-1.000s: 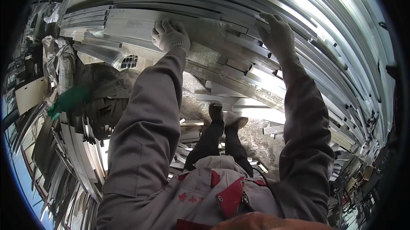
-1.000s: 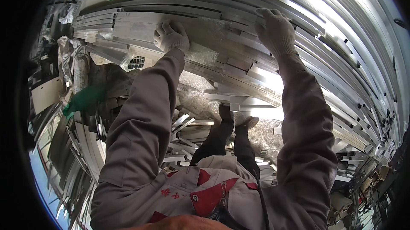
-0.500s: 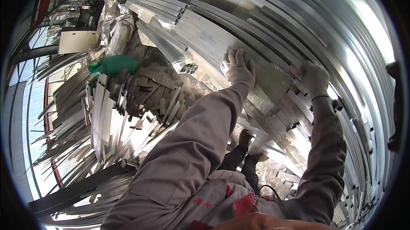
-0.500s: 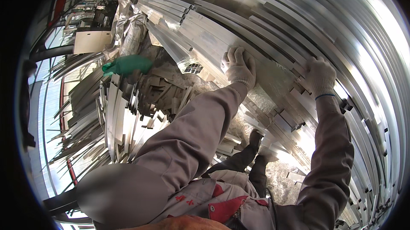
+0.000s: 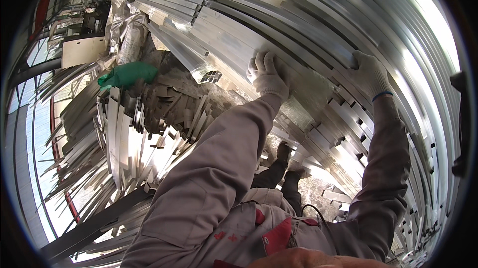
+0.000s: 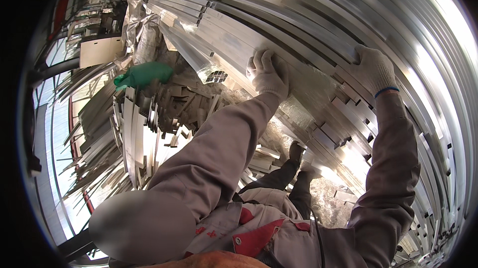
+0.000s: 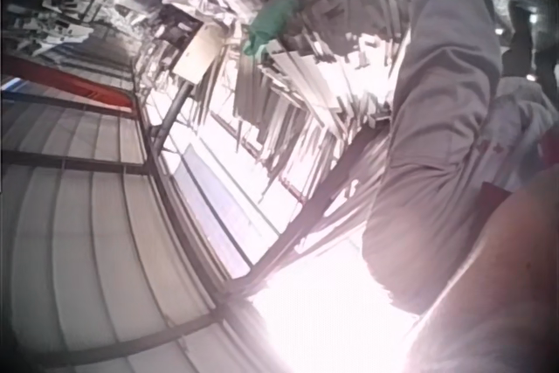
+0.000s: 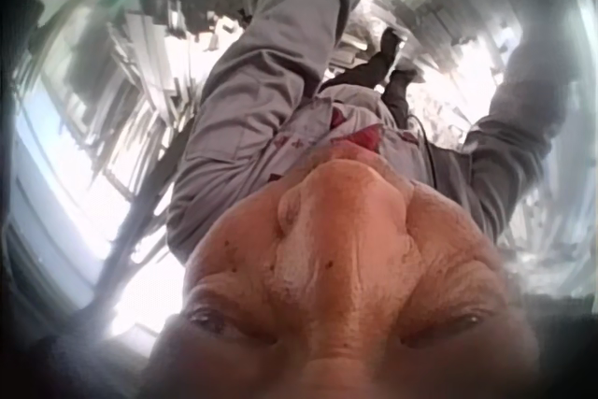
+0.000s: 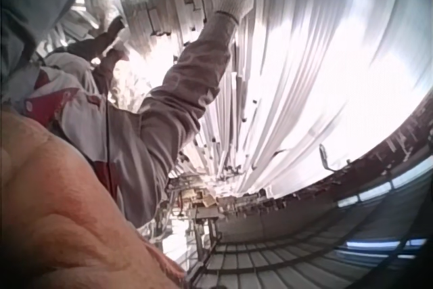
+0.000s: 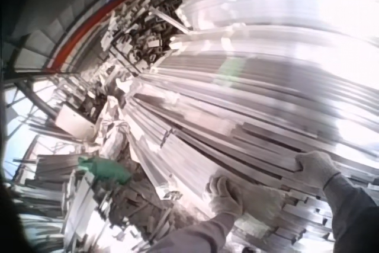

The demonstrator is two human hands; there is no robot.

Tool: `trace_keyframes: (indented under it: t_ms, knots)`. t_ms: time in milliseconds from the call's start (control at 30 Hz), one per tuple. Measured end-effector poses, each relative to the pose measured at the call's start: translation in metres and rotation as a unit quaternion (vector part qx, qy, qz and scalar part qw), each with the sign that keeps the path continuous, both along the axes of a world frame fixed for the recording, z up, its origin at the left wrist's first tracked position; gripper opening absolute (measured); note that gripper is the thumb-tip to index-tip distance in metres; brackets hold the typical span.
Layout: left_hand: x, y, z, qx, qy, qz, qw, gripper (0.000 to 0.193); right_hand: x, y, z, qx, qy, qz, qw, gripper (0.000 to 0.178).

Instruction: The person selects a long metal profile from a rack, carries it to a cutting machine, and secures it in the clamp. They then operate the machine's control panel to cut the profile. The person repeats this process with another profile.

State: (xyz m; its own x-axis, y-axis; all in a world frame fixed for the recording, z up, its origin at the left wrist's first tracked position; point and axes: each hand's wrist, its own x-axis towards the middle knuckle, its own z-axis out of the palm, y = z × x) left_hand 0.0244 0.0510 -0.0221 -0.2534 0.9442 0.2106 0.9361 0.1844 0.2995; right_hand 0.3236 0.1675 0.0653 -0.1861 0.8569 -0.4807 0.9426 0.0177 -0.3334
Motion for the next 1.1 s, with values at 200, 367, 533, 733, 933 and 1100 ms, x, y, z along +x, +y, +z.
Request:
trace_keyframes:
  t_ms: [200, 367, 533, 733, 933, 1100]
  knots:
    - [0.001, 0.001, -0.002, 0.03, -0.012, -0.01, 0.999, 0.069, -0.026, -0.016, -0.04, -0.06, 0.095, -0.007, 0.994, 0.037]
    - [0.001, 0.004, -0.001, 0.052, -0.019, -0.017, 0.998, 0.062, -0.043, -0.019, -0.049, -0.04, 0.04, 0.04, 0.998, 0.048]
    - [0.005, 0.006, 0.005, 0.072, -0.021, -0.015, 0.997, 0.054, -0.062, -0.026, -0.051, 0.052, 0.012, 0.086, 0.995, 0.06]
    - [0.007, 0.005, 0.007, 0.079, -0.015, -0.014, 0.997, 0.054, -0.062, -0.02, -0.036, 0.036, 0.031, 0.057, 0.997, 0.058]
    - [0.006, 0.009, -0.006, 0.071, 0.002, -0.002, 0.997, 0.054, -0.024, 0.035, 0.022, 0.149, 0.028, -0.013, 0.988, 0.042]
    - [0.005, 0.011, -0.005, 0.076, -0.006, 0.002, 0.997, 0.059, 0.02, 0.062, 0.037, -0.018, 0.174, -0.102, 0.979, 0.055]
